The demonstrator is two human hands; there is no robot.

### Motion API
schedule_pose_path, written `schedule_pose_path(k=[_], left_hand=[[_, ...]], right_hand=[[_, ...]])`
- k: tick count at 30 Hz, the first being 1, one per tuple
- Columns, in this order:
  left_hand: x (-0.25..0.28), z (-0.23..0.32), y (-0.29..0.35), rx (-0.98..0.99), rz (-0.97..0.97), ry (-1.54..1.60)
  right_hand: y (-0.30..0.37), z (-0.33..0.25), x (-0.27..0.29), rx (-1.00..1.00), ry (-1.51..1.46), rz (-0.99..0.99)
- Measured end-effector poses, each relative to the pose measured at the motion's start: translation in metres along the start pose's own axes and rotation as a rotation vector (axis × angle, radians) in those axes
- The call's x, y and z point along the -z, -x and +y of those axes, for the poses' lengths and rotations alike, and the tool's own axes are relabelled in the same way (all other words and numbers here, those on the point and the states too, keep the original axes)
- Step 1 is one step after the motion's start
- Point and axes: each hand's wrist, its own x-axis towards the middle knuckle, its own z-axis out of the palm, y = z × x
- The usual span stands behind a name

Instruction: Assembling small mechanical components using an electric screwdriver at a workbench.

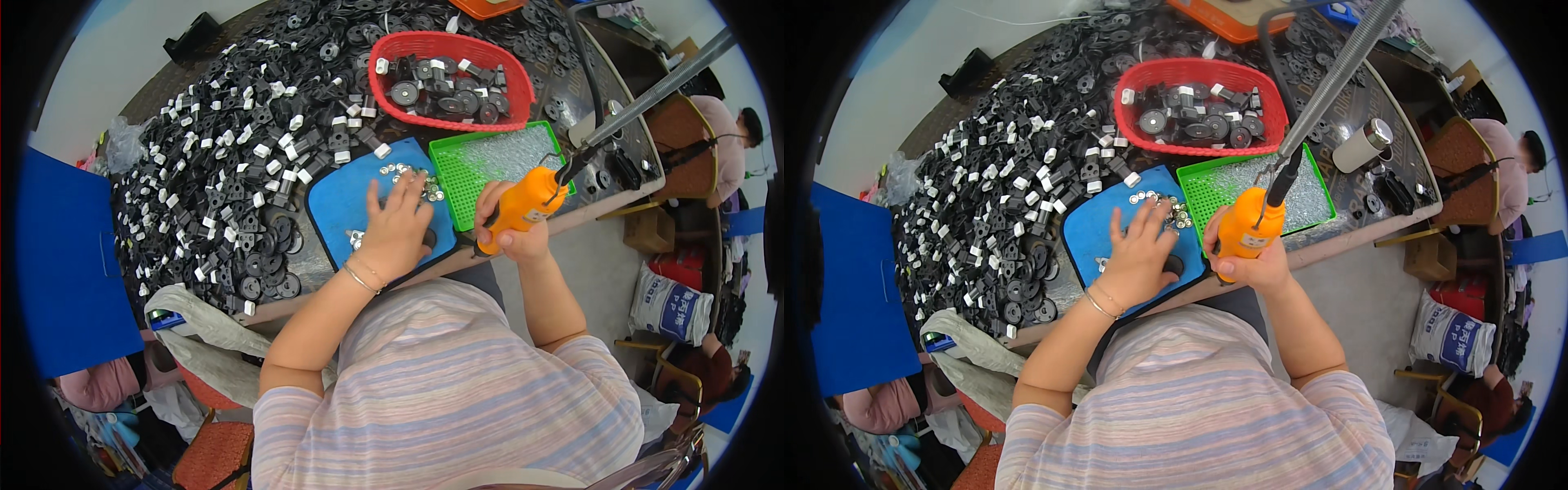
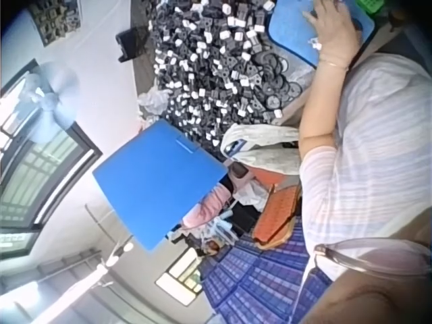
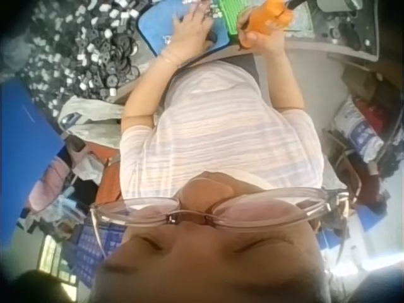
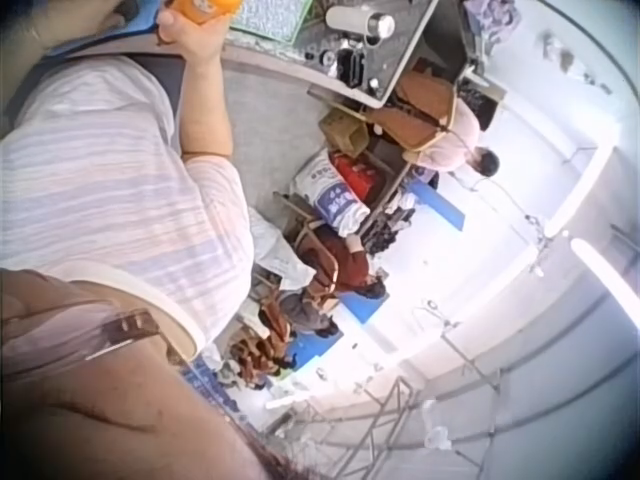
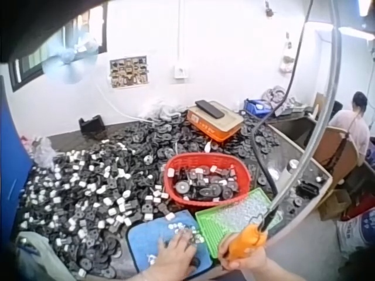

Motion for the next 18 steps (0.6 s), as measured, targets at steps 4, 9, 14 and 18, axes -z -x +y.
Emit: schedule_pose_path(k=[4,9,14,18], left_hand=[[0.008,-0.002,0.001,0.124,0.125,0.006],[0.014,-0.004,0.011,0.181,0.072,0.054],[0.004,-0.001,0.01,0.156,0.103,0.054],[-0.003,-0.001,0.007,0.125,0.075,0.071]], right_hand=[[0.0,-0.001,0.002,0.005,-0.01,0.017],[-0.002,-0.002,0.003,-0.015,0.005,0.021],[-0.002,0.0,0.001,-0.005,0.009,0.025],[-0.002,0.0,0.001,-0.01,0.001,0.016]])
